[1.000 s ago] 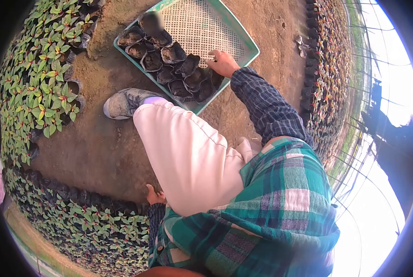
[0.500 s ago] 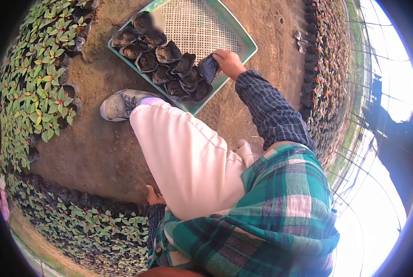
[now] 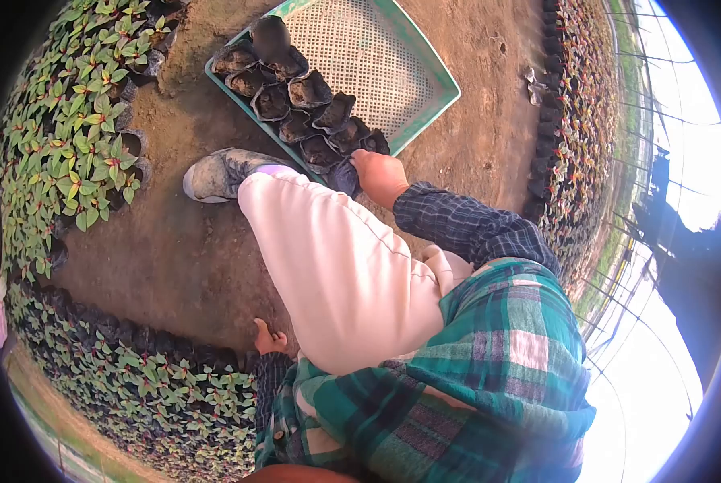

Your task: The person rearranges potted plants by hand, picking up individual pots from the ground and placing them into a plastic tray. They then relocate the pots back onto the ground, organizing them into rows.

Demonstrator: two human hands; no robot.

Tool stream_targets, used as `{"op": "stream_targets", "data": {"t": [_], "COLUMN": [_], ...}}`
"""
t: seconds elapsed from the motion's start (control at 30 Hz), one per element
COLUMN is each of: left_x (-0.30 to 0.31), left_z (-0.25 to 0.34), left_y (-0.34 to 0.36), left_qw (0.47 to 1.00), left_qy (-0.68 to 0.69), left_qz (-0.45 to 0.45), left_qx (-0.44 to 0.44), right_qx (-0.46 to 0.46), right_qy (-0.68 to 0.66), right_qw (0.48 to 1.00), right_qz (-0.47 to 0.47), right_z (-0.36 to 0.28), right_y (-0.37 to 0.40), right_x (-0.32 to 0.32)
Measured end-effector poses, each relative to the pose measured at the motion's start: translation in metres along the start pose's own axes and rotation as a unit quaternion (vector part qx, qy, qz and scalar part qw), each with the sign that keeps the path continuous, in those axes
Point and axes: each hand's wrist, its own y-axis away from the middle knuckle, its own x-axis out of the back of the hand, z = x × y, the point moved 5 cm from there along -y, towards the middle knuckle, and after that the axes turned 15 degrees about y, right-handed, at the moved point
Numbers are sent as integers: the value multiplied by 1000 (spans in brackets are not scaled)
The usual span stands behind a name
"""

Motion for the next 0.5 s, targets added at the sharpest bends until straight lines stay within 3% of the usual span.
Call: {"op": "stream_targets", "data": {"t": [0.07, 0.23, 0.3, 0.37, 0.4, 0.5], "left_x": [-4, 13, 12, 25, 22, 4], "left_z": [-1, -15, -16, -30, -26, -12], "left_y": [11, -11, -14, -38, -34, -8], "left_qw": [983, 989, 989, 978, 978, 973], "left_qy": [67, 50, 62, 83, 90, 109], "left_qz": [141, 107, 110, 84, 85, 115], "left_qx": [96, 84, 81, 173, 169, 166], "right_qx": [14, -27, -35, 16, 18, 8], "right_qy": [-10, 3, -1, 71, 73, 41], "right_qw": [999, 997, 998, 991, 996, 998], "right_qz": [33, 79, 51, 116, 55, 38], "right_z": [3, 2, 10, 5, 2, 2], "right_y": [2, 11, 1, -6, -11, -19], "right_x": [4, 30, 29, 37, 35, 17]}}
